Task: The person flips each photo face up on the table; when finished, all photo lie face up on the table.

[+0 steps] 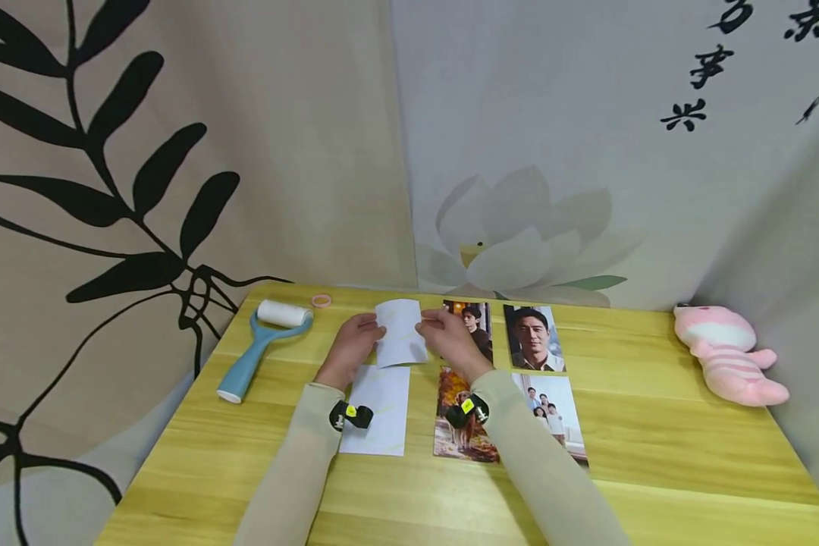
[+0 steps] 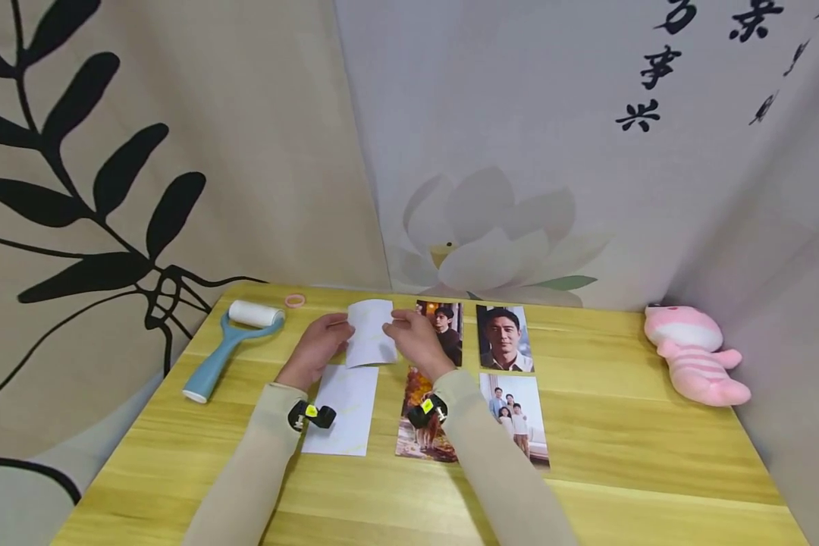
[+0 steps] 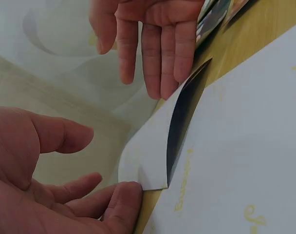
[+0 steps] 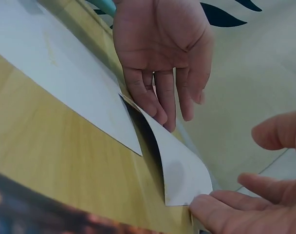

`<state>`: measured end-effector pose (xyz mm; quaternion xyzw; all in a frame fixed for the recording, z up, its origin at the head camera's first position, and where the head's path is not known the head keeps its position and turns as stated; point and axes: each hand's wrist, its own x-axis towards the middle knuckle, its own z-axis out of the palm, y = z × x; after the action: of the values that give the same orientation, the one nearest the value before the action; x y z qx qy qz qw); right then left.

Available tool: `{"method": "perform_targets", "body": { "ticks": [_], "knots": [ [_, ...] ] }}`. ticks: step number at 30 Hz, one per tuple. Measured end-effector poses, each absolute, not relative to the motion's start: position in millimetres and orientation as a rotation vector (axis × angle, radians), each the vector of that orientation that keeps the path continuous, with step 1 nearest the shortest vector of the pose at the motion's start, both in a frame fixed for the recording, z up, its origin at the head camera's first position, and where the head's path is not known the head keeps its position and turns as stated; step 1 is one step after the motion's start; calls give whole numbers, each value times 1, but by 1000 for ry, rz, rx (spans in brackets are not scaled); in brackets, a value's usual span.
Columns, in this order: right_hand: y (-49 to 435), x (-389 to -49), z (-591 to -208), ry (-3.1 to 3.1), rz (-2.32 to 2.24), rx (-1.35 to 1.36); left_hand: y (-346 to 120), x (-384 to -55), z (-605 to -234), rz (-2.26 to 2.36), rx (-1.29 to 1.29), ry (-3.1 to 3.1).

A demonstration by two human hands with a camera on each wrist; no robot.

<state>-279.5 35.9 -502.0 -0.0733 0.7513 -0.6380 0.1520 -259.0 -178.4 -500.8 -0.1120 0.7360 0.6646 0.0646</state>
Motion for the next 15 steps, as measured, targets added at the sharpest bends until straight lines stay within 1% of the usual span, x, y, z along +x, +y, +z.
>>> {"method": "perform_targets", "body": {
  "ticks": [7,15],
  "knots": [
    [32,-276,-504,2176,-1893,-205,-177,-261,-504,1986,-362,2222],
    [25,-273,-503,2096,-2087,-142,-167,-262,-499,1975,-349,2300]
  ]
}}
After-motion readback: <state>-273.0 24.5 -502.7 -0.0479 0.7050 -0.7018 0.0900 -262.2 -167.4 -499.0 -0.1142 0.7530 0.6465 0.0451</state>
